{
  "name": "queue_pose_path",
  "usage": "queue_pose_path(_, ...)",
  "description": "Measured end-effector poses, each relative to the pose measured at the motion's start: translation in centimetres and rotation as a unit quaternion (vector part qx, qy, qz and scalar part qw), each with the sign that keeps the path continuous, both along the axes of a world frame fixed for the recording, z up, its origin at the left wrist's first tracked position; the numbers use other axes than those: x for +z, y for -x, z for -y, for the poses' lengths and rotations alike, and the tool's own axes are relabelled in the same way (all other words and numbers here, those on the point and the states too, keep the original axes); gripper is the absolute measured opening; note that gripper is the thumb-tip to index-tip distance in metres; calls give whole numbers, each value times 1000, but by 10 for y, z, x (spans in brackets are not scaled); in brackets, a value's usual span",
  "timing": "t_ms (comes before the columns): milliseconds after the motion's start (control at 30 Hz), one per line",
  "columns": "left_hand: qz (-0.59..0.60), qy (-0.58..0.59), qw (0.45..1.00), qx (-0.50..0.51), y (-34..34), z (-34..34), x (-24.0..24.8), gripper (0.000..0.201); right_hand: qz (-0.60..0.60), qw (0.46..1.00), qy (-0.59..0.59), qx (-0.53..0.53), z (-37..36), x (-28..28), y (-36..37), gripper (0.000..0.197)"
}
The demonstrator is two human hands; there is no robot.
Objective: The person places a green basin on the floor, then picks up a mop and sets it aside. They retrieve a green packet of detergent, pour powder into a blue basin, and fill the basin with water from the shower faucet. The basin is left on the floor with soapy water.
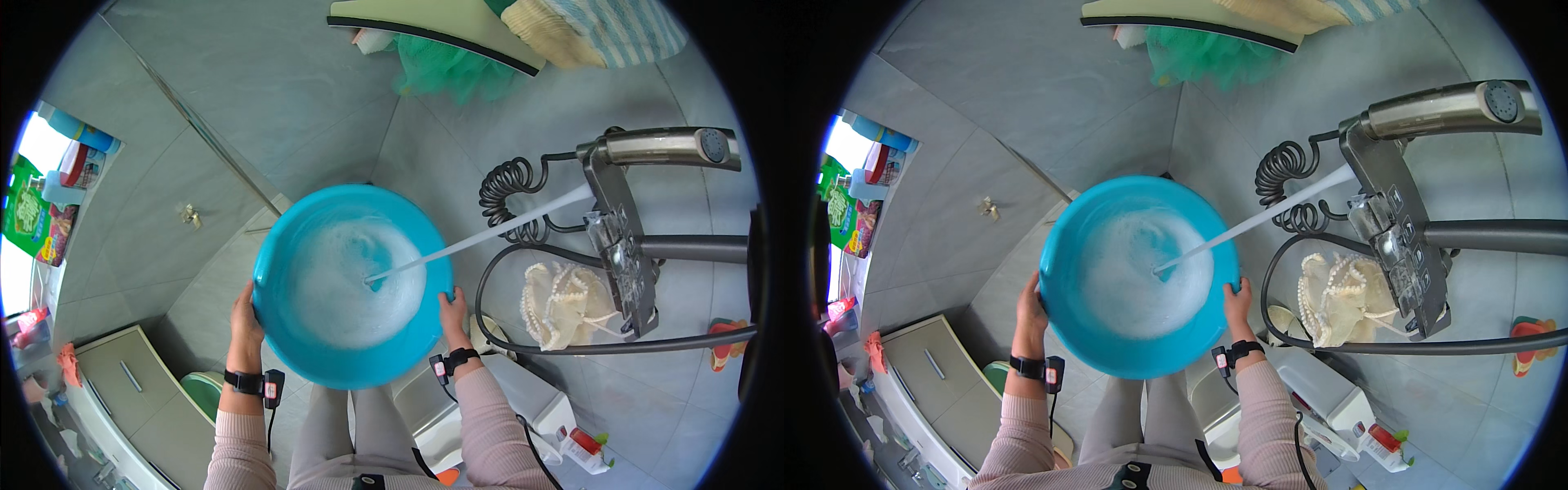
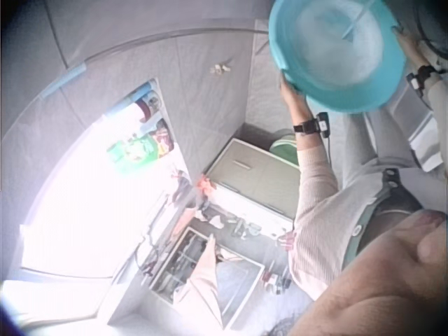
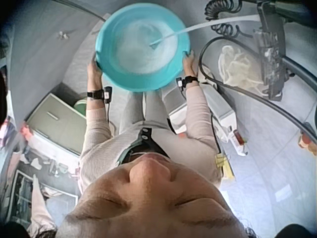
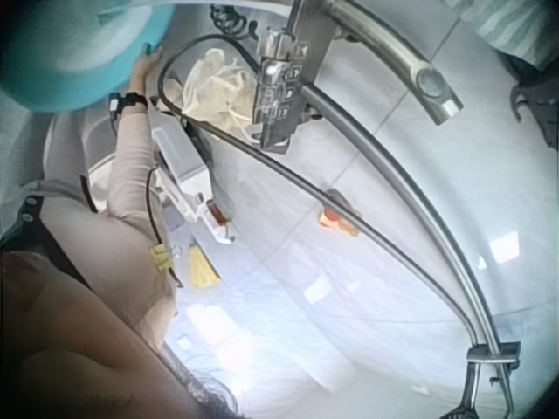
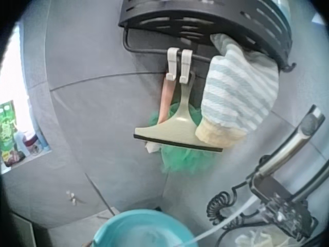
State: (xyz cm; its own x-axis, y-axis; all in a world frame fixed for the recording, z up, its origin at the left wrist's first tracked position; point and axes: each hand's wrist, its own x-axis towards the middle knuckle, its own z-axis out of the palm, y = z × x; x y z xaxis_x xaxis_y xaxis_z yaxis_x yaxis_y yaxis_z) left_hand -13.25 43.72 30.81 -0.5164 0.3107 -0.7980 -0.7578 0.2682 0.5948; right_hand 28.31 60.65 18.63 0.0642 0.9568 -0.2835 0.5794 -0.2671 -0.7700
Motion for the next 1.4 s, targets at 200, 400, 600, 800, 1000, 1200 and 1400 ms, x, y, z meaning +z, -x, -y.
queue_pose_path(200, 81, 32, 995, 43, 6, 34, -27, 54, -18, 996, 84, 25, -17, 34, 15, 29)
queue_pose_path(400, 174, 17, 980, 94, -18, 68, -105, 68, 0, 998, -47, 40, -9, 70, 19, 34)
queue_pose_path(600, 121, -24, 988, 92, -38, 36, -60, 63, -21, 1000, -17, 14, -11, 54, -7, 39)
queue_pose_path(800, 84, -12, 996, 18, -19, 14, 27, 69, -12, 994, 110, -17, -9, 12, -3, 40)
queue_pose_path(1000, 83, 68, 994, 27, 11, 30, -22, 81, -36, 988, 145, -26, -3, 22, 11, 33)
queue_pose_path(1200, 152, 19, 987, 42, 0, 72, -122, 83, -6, 999, 41, 5, 7, 52, 25, 32)
queue_pose_path(1400, 160, 75, 980, 97, -19, 55, -138, 65, 20, 999, -29, -1, -1, 38, 9, 29)
